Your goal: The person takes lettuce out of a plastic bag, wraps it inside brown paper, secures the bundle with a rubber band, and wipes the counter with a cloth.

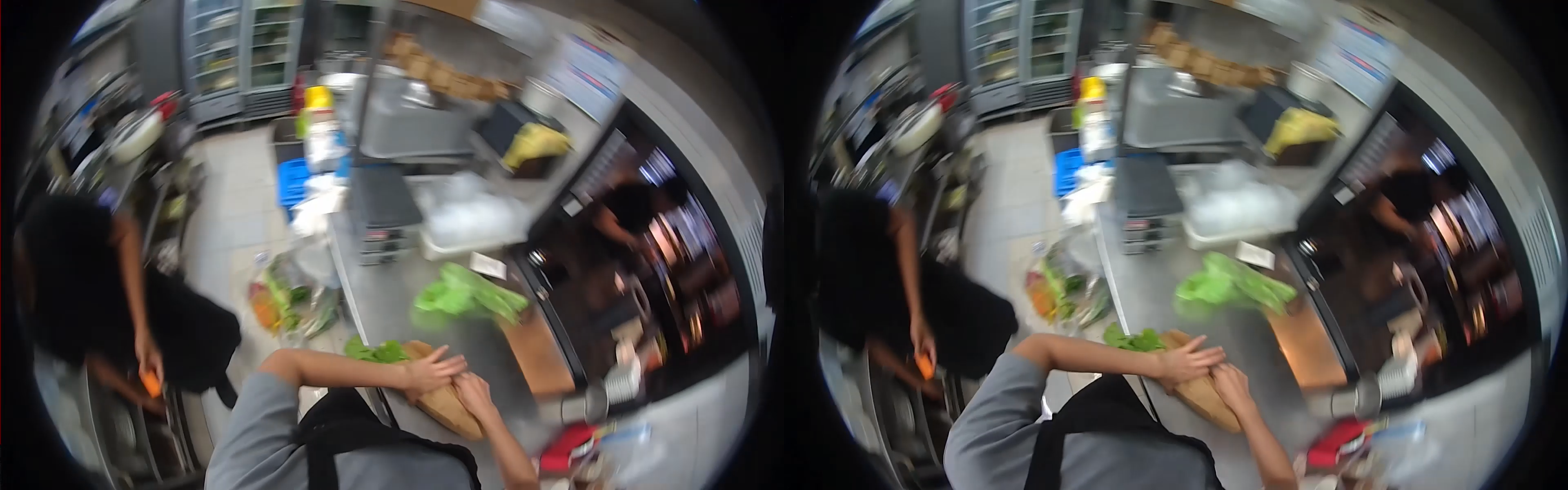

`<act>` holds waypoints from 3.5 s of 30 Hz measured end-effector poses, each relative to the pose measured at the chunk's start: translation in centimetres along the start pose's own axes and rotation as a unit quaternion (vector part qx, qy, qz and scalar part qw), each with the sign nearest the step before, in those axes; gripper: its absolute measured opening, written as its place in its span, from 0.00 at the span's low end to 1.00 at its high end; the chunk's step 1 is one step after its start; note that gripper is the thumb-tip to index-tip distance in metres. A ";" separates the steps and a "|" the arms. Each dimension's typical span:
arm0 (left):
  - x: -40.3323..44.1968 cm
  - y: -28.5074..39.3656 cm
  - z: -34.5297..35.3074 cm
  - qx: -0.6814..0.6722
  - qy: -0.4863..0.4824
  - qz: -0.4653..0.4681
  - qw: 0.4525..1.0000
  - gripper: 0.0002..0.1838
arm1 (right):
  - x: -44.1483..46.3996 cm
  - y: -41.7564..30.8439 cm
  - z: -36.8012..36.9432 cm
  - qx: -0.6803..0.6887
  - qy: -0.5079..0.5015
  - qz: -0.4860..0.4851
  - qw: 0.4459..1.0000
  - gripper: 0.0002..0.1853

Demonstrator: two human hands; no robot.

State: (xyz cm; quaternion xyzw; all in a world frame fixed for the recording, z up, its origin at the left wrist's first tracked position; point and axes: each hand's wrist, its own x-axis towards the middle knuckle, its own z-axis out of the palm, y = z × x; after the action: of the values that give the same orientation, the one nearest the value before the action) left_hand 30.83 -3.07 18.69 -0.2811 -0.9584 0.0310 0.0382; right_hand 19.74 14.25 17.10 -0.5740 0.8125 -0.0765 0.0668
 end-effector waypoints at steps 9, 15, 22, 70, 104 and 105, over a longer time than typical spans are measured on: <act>2.0 -1.9 2.3 -0.172 -0.037 0.007 0.984 0.48 | 1.6 2.8 -0.1 -0.013 -0.146 0.009 0.989 0.10; 3.8 -6.7 3.0 -0.142 -0.019 0.001 0.990 0.48 | 14.1 0.9 -21.7 0.051 0.094 -0.036 0.994 0.18; 4.3 -9.0 1.7 -0.195 -0.052 0.045 0.978 0.52 | 39.5 7.9 -44.8 -0.033 0.501 0.000 0.865 0.11; 5.7 -10.3 3.4 -0.323 -0.120 0.026 0.939 0.55 | 39.6 16.1 -49.9 0.374 0.614 0.057 0.693 0.10; -3.1 2.6 -6.6 -0.513 -0.284 -0.145 0.797 0.50 | -1.5 -2.8 -7.6 0.384 -0.296 -0.042 0.874 0.45; -3.3 2.9 -6.7 -0.511 -0.270 -0.147 0.803 0.47 | -2.1 -3.4 -8.0 0.338 -0.291 -0.071 0.892 0.47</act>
State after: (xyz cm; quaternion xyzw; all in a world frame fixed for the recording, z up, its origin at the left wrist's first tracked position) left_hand 35.75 -2.21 24.98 -0.0963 -0.8370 -0.3941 -0.3673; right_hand 21.99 15.45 25.66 -0.5694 0.6388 -0.1809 0.4848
